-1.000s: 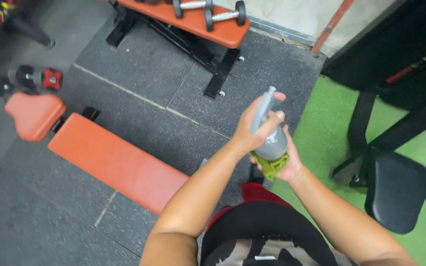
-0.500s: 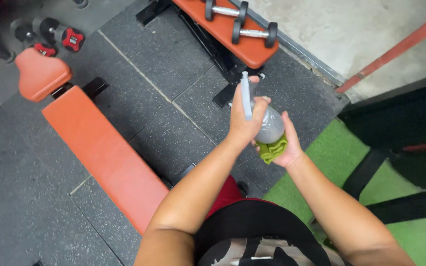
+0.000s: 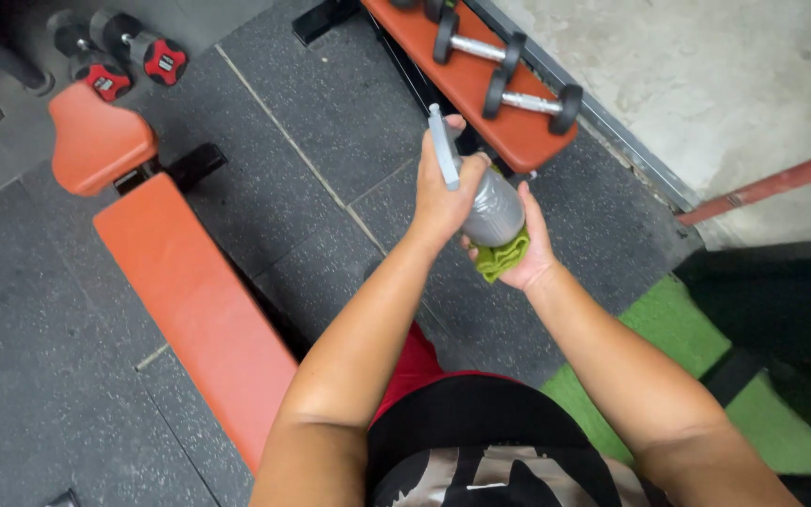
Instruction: Cleaning weightlifting bars, benches, and dumbbells in a gym area using a spray bottle and cloth.
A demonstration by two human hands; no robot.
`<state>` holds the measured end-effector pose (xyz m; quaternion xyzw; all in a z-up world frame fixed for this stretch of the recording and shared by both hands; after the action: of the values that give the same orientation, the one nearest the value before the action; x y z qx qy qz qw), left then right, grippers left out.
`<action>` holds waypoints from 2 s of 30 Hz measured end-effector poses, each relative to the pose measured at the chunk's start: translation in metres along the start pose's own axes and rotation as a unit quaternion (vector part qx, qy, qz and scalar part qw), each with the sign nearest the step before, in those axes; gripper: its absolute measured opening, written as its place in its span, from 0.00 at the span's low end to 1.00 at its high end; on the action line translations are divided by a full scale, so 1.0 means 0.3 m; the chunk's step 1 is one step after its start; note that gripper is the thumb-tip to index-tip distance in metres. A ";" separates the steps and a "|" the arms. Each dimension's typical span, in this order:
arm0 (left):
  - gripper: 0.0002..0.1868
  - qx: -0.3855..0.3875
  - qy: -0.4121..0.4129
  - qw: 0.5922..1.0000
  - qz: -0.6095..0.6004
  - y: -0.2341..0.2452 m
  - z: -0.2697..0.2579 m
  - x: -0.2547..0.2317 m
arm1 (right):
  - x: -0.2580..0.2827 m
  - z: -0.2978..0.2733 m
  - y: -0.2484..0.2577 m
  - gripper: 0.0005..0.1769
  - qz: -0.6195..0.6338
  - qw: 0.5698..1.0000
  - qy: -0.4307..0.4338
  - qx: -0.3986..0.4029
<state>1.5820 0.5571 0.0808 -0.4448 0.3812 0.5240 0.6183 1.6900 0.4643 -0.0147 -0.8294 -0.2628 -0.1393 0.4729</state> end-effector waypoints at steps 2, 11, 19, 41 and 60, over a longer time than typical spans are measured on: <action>0.32 0.008 -0.027 1.000 0.000 0.005 0.109 0.017 | 0.016 0.119 -0.052 0.44 0.014 0.999 -0.023 0.017; 0.36 0.064 0.111 0.991 -0.032 0.142 0.680 0.240 | 0.089 0.665 -0.380 0.35 0.056 0.994 0.015 -0.095; 0.37 0.119 0.091 0.989 -0.004 0.300 0.998 0.247 | 0.086 1.010 -0.550 0.33 0.033 0.997 -0.027 -0.072; 0.22 0.029 0.142 0.981 0.125 0.262 1.990 0.958 | 0.508 2.134 -0.619 0.30 -0.028 0.985 -0.111 -0.130; 0.33 0.261 0.168 0.903 0.296 0.193 2.901 1.472 | 0.814 2.894 -0.698 0.27 0.220 0.929 0.048 -0.294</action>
<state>1.6004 1.5231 -0.0688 -0.2152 0.7165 0.4820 0.4561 1.7569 1.3700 -0.1949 -0.9606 0.0019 -0.1425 0.2385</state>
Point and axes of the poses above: each hand's wrist, its own z-axis towards the middle knuckle, its own y-axis out of the back of the hand, x = y × z, the point moved 7 cm from there along z, towards the middle knuckle, and after that the axes turned 11 degrees about -x, right-handed, at the moved point
